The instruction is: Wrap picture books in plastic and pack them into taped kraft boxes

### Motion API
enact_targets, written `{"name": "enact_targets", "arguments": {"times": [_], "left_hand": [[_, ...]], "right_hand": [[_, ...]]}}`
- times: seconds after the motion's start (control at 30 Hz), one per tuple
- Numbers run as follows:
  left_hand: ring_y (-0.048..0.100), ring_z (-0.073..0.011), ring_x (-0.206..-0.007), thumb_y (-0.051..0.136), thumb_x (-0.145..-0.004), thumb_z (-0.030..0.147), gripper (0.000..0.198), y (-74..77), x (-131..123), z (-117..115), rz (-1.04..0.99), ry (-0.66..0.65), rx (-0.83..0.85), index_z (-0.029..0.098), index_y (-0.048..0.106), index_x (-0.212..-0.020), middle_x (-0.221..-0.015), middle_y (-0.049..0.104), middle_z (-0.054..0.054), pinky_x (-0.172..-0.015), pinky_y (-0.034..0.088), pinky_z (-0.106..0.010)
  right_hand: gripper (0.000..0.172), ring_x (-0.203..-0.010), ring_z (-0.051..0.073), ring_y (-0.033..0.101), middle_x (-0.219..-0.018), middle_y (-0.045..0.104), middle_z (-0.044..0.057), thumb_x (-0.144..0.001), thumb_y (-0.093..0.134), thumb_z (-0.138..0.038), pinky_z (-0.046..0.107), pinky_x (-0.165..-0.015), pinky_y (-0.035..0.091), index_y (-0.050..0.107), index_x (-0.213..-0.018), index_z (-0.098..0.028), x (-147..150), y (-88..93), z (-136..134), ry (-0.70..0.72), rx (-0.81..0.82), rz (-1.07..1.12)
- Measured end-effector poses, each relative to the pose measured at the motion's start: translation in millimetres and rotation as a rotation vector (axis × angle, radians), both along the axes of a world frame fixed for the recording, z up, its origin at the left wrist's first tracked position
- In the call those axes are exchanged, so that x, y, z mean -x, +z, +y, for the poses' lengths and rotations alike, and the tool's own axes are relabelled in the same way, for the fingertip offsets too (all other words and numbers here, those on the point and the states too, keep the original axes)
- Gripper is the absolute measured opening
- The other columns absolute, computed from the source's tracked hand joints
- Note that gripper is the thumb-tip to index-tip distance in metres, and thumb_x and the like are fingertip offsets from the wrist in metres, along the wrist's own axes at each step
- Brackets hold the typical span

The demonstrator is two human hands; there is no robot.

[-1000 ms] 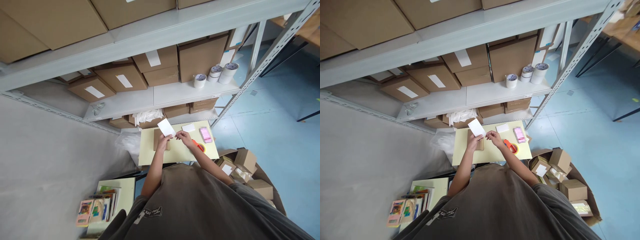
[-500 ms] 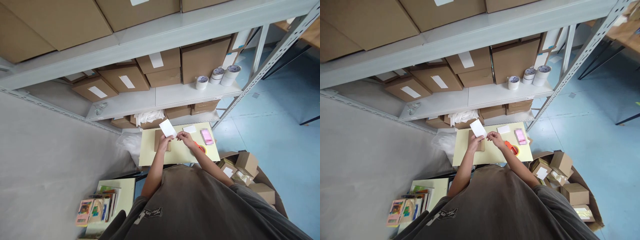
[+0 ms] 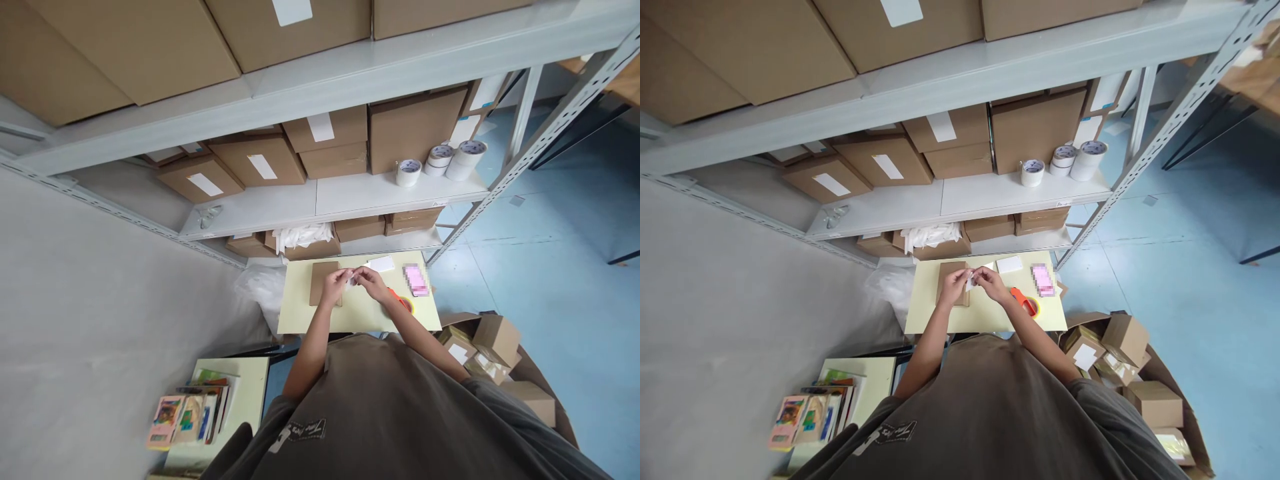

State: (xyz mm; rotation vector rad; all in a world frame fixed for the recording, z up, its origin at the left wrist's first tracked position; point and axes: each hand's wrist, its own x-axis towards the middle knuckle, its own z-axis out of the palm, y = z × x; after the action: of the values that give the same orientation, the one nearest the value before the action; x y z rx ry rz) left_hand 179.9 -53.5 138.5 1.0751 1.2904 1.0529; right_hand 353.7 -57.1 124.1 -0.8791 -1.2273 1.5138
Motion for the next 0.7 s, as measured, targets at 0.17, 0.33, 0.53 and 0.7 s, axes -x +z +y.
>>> {"name": "enact_targets", "arguments": {"times": [0.17, 0.33, 0.53, 0.7], "left_hand": [[0.074, -0.0314, -0.101, 0.076, -0.073, 0.083, 0.074, -7.5, 1.8, -5.4, -0.178, 0.226, 0.066, 0.014, 0.081, -0.100, -0.101, 0.080, -0.015, -0.087, 0.057, -0.038], [0.072, -0.0336, -0.110, 0.064, -0.076, 0.093, 0.084, -5.5, -3.3, -13.3, -0.247, 0.103, 0.097, 0.015, 0.082, -0.101, -0.105, 0.080, -0.019, -0.089, 0.057, -0.039], [0.068, -0.0237, -0.084, 0.086, -0.072, 0.067, 0.051, -5.3, -5.9, -27.8, 0.074, 0.174, -0.009, 0.017, 0.080, -0.080, -0.077, 0.073, -0.003, -0.075, 0.052, -0.029], [0.065, -0.0210, -0.077, 0.082, -0.078, 0.065, 0.049, -22.6, 3.0, -40.1, 0.038, 0.215, -0.002, 0.017, 0.077, -0.071, -0.070, 0.068, -0.003, -0.072, 0.051, -0.028]], "right_hand": [[0.036, -0.081, 0.020, 0.068, -0.084, 0.071, 0.002, -0.091, 0.070, -0.061, 0.037, -0.083, 0.053, 0.064, -0.093, -0.026, -8.1, -2.5, -2.5, 0.022, 0.099, 0.039], [0.038, -0.080, 0.020, 0.070, -0.086, 0.069, 0.001, -0.090, 0.069, -0.063, 0.036, -0.081, 0.053, 0.061, -0.092, -0.026, -9.3, -7.3, 0.7, 0.006, 0.101, 0.016], [0.039, -0.075, 0.018, 0.065, -0.084, 0.063, -0.001, -0.084, 0.078, -0.059, 0.035, -0.077, 0.054, 0.058, -0.083, -0.026, 4.5, -7.3, -3.1, 0.003, 0.111, 0.012], [0.046, -0.074, 0.019, 0.058, -0.077, 0.061, 0.000, -0.081, 0.080, -0.067, 0.034, -0.073, 0.053, 0.060, -0.077, -0.026, 30.9, -11.9, -1.6, -0.030, 0.125, -0.045]]}}
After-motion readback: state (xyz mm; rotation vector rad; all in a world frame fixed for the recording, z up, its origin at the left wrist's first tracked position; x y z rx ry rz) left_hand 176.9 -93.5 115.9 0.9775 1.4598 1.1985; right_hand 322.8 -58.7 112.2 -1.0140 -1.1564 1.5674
